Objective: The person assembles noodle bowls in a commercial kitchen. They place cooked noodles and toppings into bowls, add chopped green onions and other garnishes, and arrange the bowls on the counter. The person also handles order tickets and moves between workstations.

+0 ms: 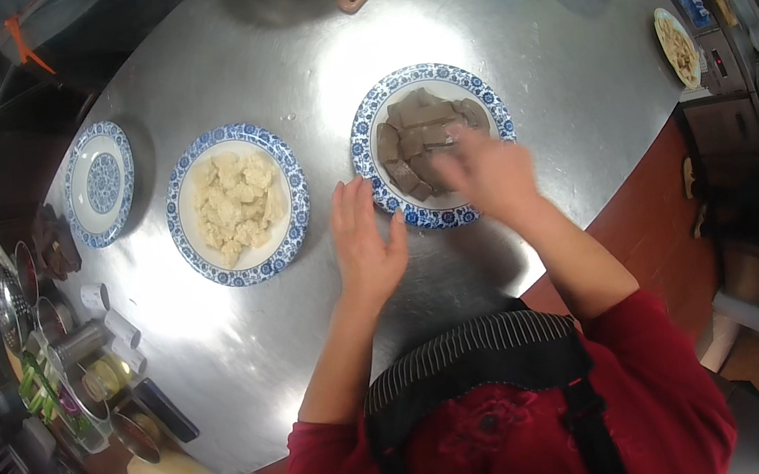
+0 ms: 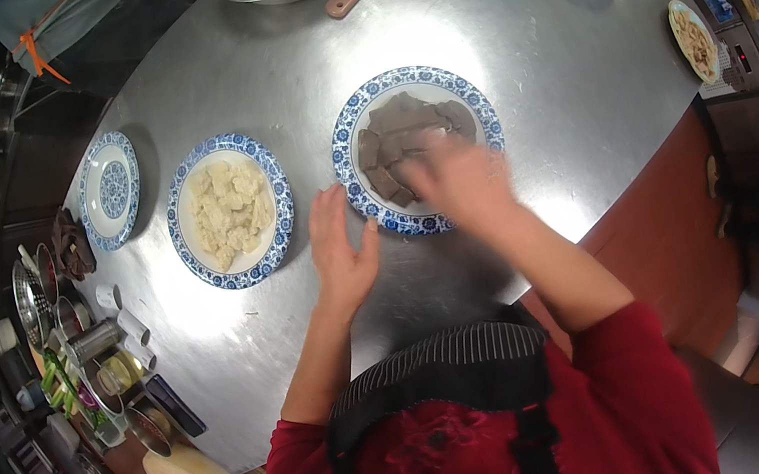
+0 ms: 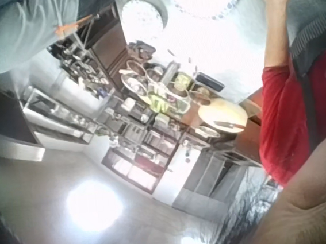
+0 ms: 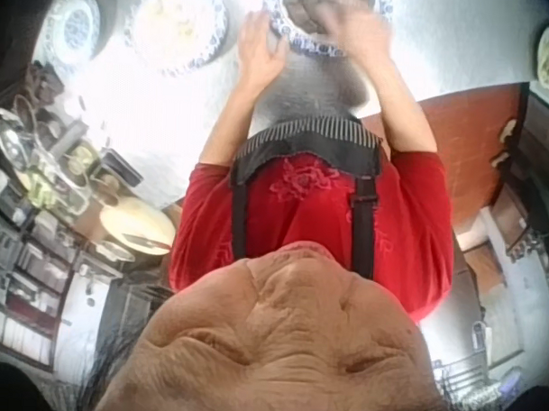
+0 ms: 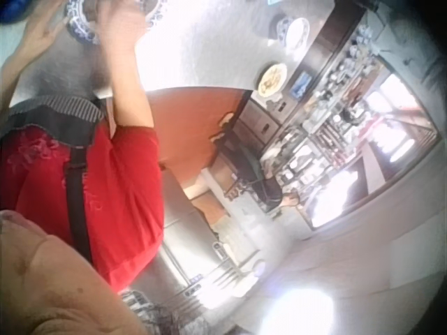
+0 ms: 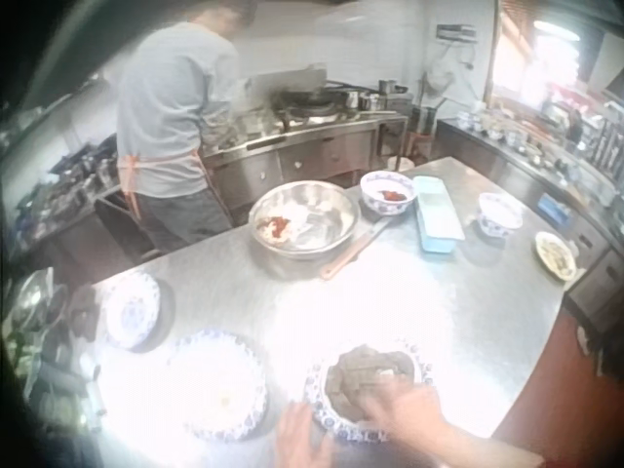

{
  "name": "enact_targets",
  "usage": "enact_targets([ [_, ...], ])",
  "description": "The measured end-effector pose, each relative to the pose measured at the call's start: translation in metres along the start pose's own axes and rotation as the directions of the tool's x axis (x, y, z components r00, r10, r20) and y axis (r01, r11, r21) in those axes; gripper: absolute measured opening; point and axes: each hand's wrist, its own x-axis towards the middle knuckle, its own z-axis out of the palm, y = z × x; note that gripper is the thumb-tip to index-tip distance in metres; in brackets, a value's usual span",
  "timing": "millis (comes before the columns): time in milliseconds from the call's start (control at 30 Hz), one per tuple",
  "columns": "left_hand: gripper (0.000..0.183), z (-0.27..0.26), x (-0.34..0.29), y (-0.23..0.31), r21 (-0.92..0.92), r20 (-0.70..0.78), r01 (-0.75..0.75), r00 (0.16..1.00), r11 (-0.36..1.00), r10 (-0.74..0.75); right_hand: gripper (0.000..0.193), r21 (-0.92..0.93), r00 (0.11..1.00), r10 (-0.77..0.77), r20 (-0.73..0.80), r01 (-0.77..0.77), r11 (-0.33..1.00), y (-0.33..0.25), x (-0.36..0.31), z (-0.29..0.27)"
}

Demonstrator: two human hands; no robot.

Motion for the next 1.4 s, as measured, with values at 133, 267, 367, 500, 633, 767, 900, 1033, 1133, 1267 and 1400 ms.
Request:
enact_targets([
  [133, 0.044, 0.005, -0.001, -0.003, -0.01, 0.012, 0.027, 1.0, 1.0, -0.027, 0.037, -0.076, 0.935, 0.338, -0.107, -0.347, 0.935, 0.077, -0.003, -0.011],
  [267, 0.04, 0.021, -0.003, 0.01, -0.274, 0.113, 0.384, 0.924, 0.882, -0.367, 0.04, 0.493, 0.779, 0.518, 0.352, -0.625, 0.605, 0.123, -0.014, 0.0],
  [367, 0.04, 0.034, -0.002, 0.023, -0.456, 0.228, 0.549, 0.833, 0.701, -0.504, 0.039, 0.761, 0.759, 0.445, 0.476, -0.609, 0.225, 0.131, -0.025, -0.003],
  [500, 0.043, 0.039, -0.002, 0.042, -0.545, 0.313, 0.63, 0.765, 0.554, -0.563, 0.038, 0.634, 0.716, 0.447, 0.537, -0.692, 0.347, 0.132, -0.044, -0.034],
  [633, 0.051, 0.027, -0.015, 0.057, -0.5, 0.355, 0.679, 0.727, 0.538, -0.588, 0.039, 0.457, 0.848, 0.474, 0.237, -0.528, 0.716, 0.114, -0.066, -0.056],
  [767, 0.05, 0.024, -0.039, 0.064, -0.564, 0.314, 0.658, 0.729, 0.499, -0.608, 0.032, 0.207, 0.923, 0.379, 0.069, -0.385, 0.899, 0.097, -0.065, -0.067],
  [900, 0.05, 0.025, -0.057, 0.058, -0.607, 0.285, 0.613, 0.762, 0.506, -0.582, 0.027, 0.129, 0.977, 0.08, 0.199, -0.107, 0.986, 0.083, -0.042, -0.07],
  [1033, 0.05, 0.018, -0.067, 0.048, -0.522, 0.288, 0.635, 0.759, 0.569, -0.583, 0.035, 0.105, 0.903, -0.142, 0.406, 0.108, 0.989, 0.075, -0.017, -0.069],
  [1133, 0.05, 0.01, -0.069, 0.043, -0.504, 0.296, 0.632, 0.767, 0.589, -0.57, 0.04, 0.072, 0.812, -0.099, 0.575, 0.07, 0.995, 0.072, -0.006, -0.069],
  [1267, 0.05, 0.001, -0.066, 0.033, -0.501, 0.276, 0.614, 0.781, 0.61, -0.56, 0.037, 0.12, 0.832, -0.115, 0.543, 0.059, 0.991, 0.067, -0.003, -0.066],
  [1400, 0.049, -0.005, -0.06, 0.019, -0.473, 0.27, 0.611, 0.786, 0.635, -0.556, 0.029, 0.122, 0.832, -0.129, 0.539, 0.075, 0.99, 0.062, 0.0, -0.061],
])
